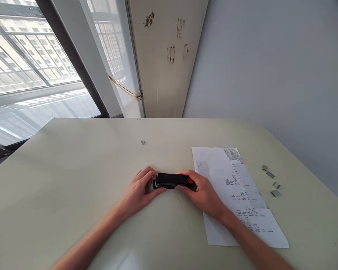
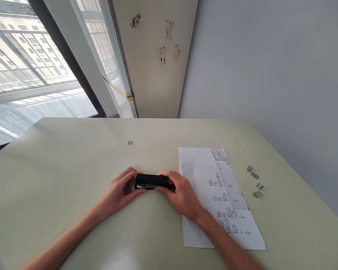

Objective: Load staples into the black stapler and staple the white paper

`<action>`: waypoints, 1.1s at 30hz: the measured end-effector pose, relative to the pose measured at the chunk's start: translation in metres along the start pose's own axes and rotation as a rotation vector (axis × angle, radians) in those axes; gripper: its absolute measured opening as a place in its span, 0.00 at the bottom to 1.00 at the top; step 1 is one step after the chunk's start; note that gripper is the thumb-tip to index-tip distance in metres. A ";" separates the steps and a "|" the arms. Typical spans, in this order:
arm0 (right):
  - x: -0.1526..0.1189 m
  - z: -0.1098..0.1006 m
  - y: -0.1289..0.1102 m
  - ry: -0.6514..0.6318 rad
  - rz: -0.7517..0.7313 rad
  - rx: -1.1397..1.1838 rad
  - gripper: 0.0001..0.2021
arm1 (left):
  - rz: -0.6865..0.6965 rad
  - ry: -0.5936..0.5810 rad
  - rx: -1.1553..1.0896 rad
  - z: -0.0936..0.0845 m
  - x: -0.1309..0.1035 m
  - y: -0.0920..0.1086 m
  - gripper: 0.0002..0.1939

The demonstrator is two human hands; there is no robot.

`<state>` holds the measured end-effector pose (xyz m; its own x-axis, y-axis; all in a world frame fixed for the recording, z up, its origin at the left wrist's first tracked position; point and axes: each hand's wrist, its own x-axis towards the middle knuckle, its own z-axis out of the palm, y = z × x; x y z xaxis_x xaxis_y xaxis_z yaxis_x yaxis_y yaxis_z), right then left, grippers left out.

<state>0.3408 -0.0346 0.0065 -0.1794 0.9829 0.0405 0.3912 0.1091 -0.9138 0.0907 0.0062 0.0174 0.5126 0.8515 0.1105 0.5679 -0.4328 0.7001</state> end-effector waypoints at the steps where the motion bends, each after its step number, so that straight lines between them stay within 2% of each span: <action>1: 0.000 -0.001 -0.001 -0.013 0.008 -0.002 0.13 | -0.002 0.000 -0.003 0.000 0.000 -0.001 0.12; 5: -0.004 -0.002 -0.004 -0.011 -0.002 -0.030 0.15 | -0.019 0.040 -0.026 0.003 -0.001 -0.003 0.16; 11: -0.009 0.002 0.001 0.246 -0.031 -0.173 0.17 | -0.032 0.076 -0.034 0.006 -0.004 -0.006 0.16; 17: -0.010 0.005 0.007 0.263 -0.065 -0.259 0.16 | -0.033 0.077 0.005 0.009 -0.006 -0.007 0.16; 20: -0.011 0.004 0.007 0.271 -0.078 -0.301 0.16 | 0.004 0.042 0.048 0.002 -0.007 -0.011 0.14; 22: -0.011 0.004 0.006 0.286 -0.089 -0.321 0.15 | 0.050 -0.015 0.042 -0.011 -0.008 -0.017 0.27; 24: -0.011 0.003 0.004 0.301 -0.099 -0.315 0.15 | 0.060 -0.080 -0.018 -0.028 -0.009 -0.025 0.41; 25: -0.011 0.003 0.003 0.303 -0.106 -0.302 0.15 | 0.053 -0.114 -0.065 -0.037 -0.009 -0.029 0.44; 27: -0.011 0.003 0.001 0.287 -0.126 -0.276 0.15 | 0.036 -0.174 -0.163 -0.050 -0.010 -0.035 0.43; 29: -0.012 0.003 0.001 0.253 -0.154 -0.274 0.14 | 0.021 -0.200 -0.283 -0.055 -0.010 -0.039 0.38; 31: -0.012 0.003 0.003 0.202 -0.191 -0.315 0.14 | -0.007 -0.153 -0.451 -0.053 -0.009 -0.040 0.33; 33: -0.013 0.003 0.004 0.153 -0.223 -0.365 0.16 | -0.043 -0.031 -0.655 -0.045 -0.008 -0.040 0.29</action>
<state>0.3419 -0.0473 0.0006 -0.1705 0.9371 0.3045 0.6556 0.3386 -0.6749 0.0351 0.0300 0.0205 0.5219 0.8509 0.0597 0.0839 -0.1209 0.9891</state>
